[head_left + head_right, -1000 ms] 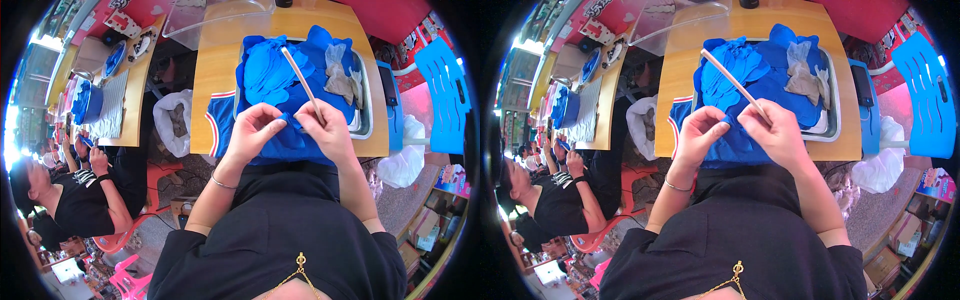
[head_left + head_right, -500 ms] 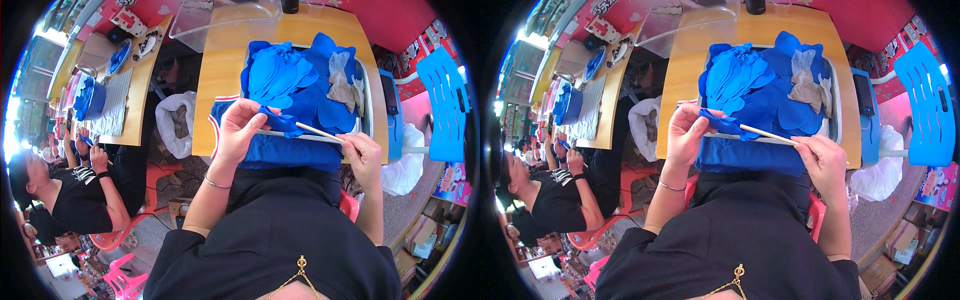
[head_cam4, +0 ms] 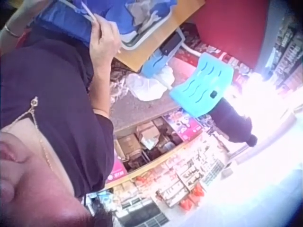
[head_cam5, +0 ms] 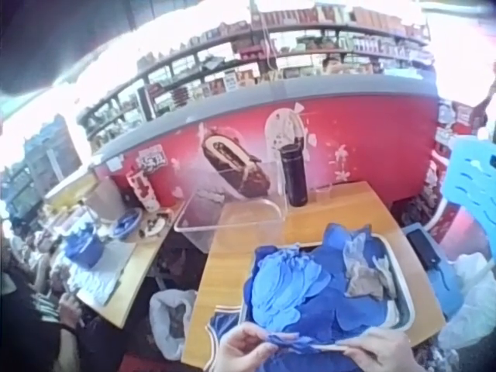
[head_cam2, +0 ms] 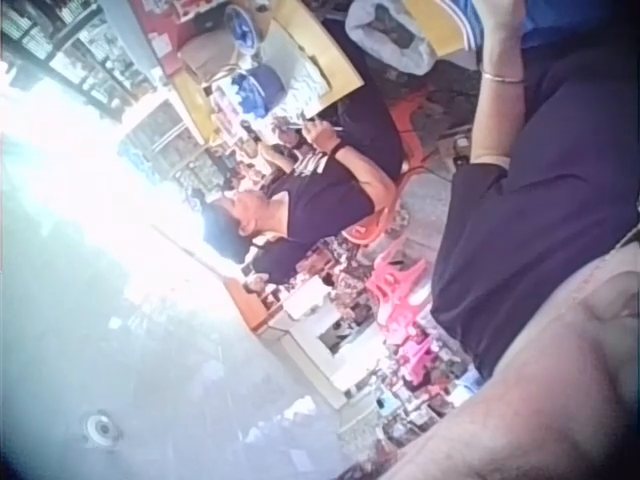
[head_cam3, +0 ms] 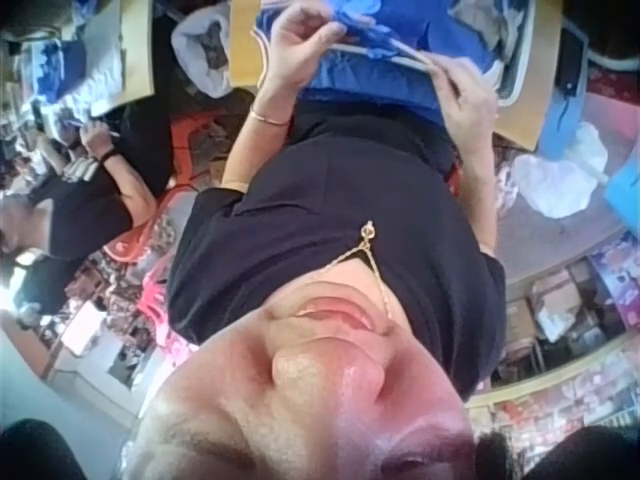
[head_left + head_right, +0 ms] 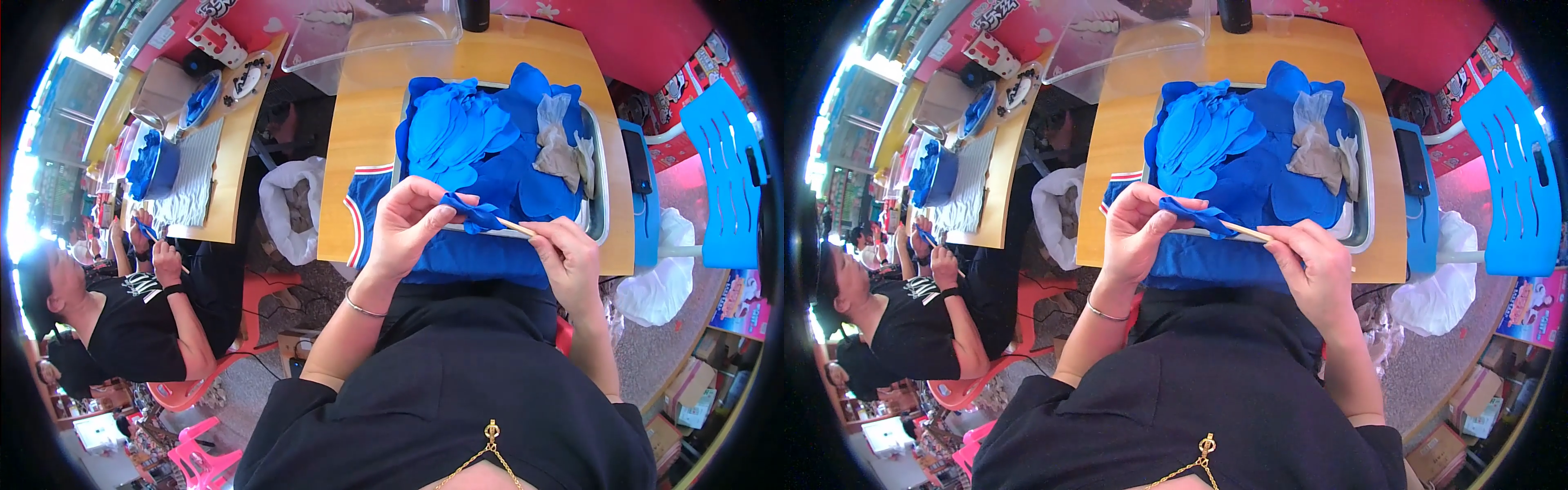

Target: Assemble small blue fabric pieces by folding and shaping them into a small garment using a wooden stick.

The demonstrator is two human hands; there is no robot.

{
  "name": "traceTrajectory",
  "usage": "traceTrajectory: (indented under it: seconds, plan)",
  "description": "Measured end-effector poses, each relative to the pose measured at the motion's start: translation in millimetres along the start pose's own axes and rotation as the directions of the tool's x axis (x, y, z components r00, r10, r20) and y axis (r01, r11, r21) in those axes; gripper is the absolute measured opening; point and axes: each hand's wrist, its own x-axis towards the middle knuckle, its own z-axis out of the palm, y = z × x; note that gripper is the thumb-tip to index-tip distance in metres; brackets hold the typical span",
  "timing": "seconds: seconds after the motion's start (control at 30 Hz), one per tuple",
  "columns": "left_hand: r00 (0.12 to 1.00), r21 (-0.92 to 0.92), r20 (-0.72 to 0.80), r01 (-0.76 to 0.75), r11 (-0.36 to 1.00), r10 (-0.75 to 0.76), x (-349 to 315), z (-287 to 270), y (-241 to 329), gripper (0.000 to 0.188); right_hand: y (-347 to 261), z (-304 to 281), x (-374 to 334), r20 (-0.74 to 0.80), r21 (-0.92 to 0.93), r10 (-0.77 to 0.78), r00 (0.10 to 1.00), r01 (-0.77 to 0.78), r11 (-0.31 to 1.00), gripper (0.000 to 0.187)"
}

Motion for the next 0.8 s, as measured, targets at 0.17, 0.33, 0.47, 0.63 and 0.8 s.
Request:
traceTrajectory:
  seconds: [0.17,0.33,0.47,0.63,0.8]
  plan:
    - [0.997,0.039,-0.032,-0.071,0.997,0.072,1.1,2.2,-2.2,0.012,0.9,9.1,-7.0,0.153,0.223,0.161,0.975,-0.193,0.955,0.014]
    - [0.991,0.113,-0.009,-0.132,0.985,0.133,2.7,10.3,-3.9,0.018,-4.0,20.3,-15.6,0.441,0.600,0.322,0.838,-0.542,0.588,0.024]
    - [0.974,0.120,0.011,-0.227,0.967,0.227,5.0,8.6,-4.1,0.018,-6.5,26.0,-16.9,0.442,0.628,0.306,0.843,-0.534,0.566,0.024]
    - [0.986,0.171,0.035,-0.169,0.971,0.166,4.2,6.1,-0.7,0.017,-4.1,26.6,-13.3,0.307,0.550,0.290,0.906,-0.418,0.723,0.018]
    - [0.981,0.139,0.110,-0.177,0.974,0.162,7.2,5.2,1.1,0.016,-1.4,26.9,-16.4,0.329,0.588,0.323,0.887,-0.460,0.665,0.010]
